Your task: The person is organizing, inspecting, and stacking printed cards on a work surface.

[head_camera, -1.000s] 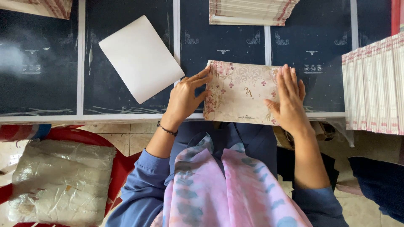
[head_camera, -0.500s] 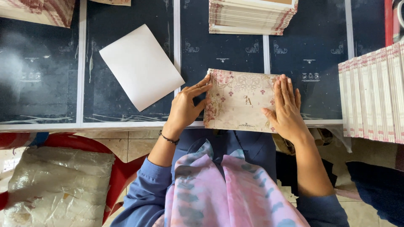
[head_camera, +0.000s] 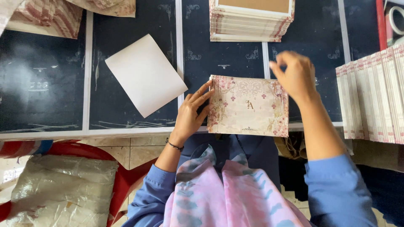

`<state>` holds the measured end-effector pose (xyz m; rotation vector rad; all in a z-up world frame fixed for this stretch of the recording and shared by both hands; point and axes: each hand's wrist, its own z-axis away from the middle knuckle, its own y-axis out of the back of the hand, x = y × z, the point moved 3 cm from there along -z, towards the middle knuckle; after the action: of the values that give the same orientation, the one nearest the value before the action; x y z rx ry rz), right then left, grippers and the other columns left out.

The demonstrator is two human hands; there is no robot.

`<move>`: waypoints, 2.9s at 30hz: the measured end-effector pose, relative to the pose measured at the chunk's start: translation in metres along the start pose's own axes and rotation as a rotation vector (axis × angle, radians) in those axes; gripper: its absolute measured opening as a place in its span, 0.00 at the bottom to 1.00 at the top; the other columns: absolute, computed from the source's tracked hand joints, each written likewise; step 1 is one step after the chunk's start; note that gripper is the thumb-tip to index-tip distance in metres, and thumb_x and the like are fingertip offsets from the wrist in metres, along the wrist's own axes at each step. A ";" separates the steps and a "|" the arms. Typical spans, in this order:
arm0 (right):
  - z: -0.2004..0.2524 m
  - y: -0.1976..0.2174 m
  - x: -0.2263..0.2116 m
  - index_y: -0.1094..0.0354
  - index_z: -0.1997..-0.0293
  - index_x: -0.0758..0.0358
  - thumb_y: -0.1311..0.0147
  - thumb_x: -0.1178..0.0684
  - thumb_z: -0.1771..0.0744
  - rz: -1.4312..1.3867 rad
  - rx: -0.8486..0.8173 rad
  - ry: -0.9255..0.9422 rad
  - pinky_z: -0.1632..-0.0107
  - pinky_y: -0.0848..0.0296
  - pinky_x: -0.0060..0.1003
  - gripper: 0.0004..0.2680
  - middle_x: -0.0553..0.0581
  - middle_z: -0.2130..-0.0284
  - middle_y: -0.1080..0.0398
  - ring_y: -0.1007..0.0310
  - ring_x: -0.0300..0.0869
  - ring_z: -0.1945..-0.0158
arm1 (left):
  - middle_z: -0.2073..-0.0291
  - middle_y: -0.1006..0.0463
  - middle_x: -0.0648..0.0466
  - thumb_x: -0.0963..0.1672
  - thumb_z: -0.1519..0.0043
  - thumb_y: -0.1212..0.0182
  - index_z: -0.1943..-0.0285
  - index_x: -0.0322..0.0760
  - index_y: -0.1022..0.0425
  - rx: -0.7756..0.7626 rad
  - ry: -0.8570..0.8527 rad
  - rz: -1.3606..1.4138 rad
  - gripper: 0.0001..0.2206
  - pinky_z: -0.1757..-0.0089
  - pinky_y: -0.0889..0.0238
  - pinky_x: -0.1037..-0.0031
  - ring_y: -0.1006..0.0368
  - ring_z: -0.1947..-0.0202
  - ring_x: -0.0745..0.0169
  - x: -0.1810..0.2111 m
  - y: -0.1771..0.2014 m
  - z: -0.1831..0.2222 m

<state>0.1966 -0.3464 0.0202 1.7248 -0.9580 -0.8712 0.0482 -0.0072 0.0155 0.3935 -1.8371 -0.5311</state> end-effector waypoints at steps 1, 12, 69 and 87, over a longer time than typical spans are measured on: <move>-0.027 0.013 -0.012 0.24 0.55 0.63 0.34 0.50 0.30 -0.078 0.069 0.078 0.53 0.25 0.42 0.08 0.59 0.63 0.22 0.21 0.50 0.59 | 0.25 0.37 0.57 0.42 0.31 0.42 0.27 0.46 0.31 -0.015 -0.061 -0.021 0.21 0.56 0.32 0.60 0.31 0.56 0.47 -0.002 -0.002 0.001; -0.149 -0.032 0.015 0.24 0.39 0.74 0.23 0.61 0.42 -0.053 0.148 0.252 0.34 0.42 0.54 0.24 0.73 0.40 0.27 0.30 0.60 0.35 | 0.26 0.38 0.51 0.40 0.30 0.42 0.29 0.39 0.32 -0.003 -0.136 0.056 0.19 0.48 0.27 0.56 0.29 0.36 0.41 0.001 0.001 0.000; 0.113 0.137 -0.179 0.28 0.47 0.79 0.46 0.70 0.29 -0.571 0.441 0.109 0.42 0.21 0.47 0.06 0.74 0.50 0.26 0.21 0.58 0.47 | 0.68 0.33 0.56 0.39 0.25 0.39 0.55 0.31 0.29 0.377 -0.154 0.200 0.06 0.63 0.48 0.74 0.45 0.68 0.70 0.062 0.208 -0.029; 0.102 0.156 -0.165 0.30 0.57 0.71 0.41 0.65 0.26 -0.469 0.399 0.028 0.66 0.43 0.41 0.04 0.62 0.67 0.32 0.36 0.48 0.67 | 0.52 0.23 0.54 0.49 0.33 0.37 0.49 0.34 0.25 -0.003 -0.110 0.573 0.14 0.66 0.40 0.86 0.39 0.72 0.78 0.131 0.123 -0.039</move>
<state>0.0011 -0.2782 0.1590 2.3580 -0.7509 -0.9925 0.0432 0.0225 0.1966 -0.1734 -1.9433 -0.1599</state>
